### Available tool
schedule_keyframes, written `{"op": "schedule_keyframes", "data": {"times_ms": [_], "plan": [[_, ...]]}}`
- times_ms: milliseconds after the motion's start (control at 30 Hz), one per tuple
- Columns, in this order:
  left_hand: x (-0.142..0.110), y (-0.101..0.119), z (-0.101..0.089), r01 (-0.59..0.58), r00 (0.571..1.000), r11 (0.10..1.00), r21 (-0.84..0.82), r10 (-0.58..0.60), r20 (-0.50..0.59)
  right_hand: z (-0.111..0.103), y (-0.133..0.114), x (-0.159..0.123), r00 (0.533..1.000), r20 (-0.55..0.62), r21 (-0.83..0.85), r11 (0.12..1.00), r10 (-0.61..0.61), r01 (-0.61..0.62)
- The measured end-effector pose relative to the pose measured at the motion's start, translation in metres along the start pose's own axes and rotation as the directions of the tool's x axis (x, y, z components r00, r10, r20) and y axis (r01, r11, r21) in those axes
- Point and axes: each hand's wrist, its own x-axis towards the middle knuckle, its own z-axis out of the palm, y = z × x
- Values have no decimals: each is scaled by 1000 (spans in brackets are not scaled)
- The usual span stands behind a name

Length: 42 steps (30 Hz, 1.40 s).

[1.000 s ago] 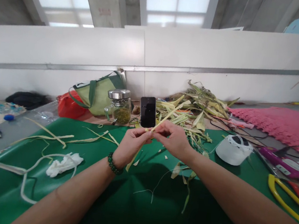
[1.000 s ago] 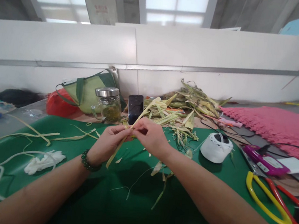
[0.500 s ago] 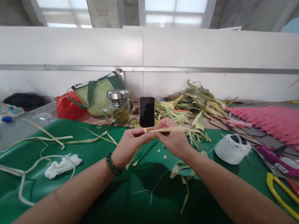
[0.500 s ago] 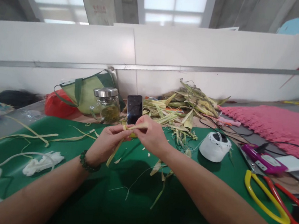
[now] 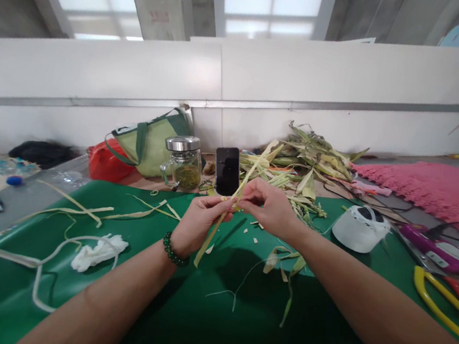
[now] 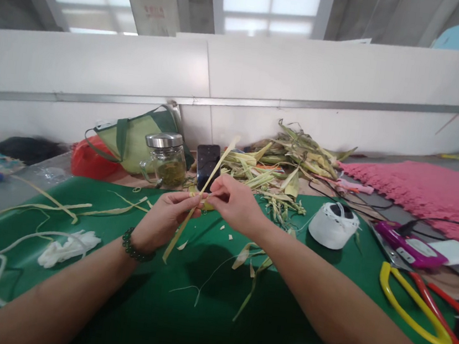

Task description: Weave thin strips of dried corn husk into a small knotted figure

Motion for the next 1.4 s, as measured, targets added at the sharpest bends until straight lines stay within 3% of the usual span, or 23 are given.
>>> {"op": "schedule_keyframes", "data": {"times_ms": [267,533,733,1133,1300,1400], "plan": [[0,0,1,-73,996,996,46,76,-44,2,-1,-2,999,-21,-34,999,-25,24],[0,2,0,32,999,999,-2,-32,-2,2,2,-3,998,-26,-139,989,-57,53],[2,2,-2,17,1000,1000,8,-17,9,0,2,-4,995,5,-318,943,-104,100],[3,-1,-3,-69,994,997,46,72,-76,-7,-8,-2,997,70,-363,931,-26,50],[3,-1,-3,-53,997,998,46,56,-61,-8,-9,-1,994,104,-429,903,25,22],[4,0,-4,-39,997,998,48,42,-68,-8,-5,-2,992,128,-505,860,-7,71]]}}
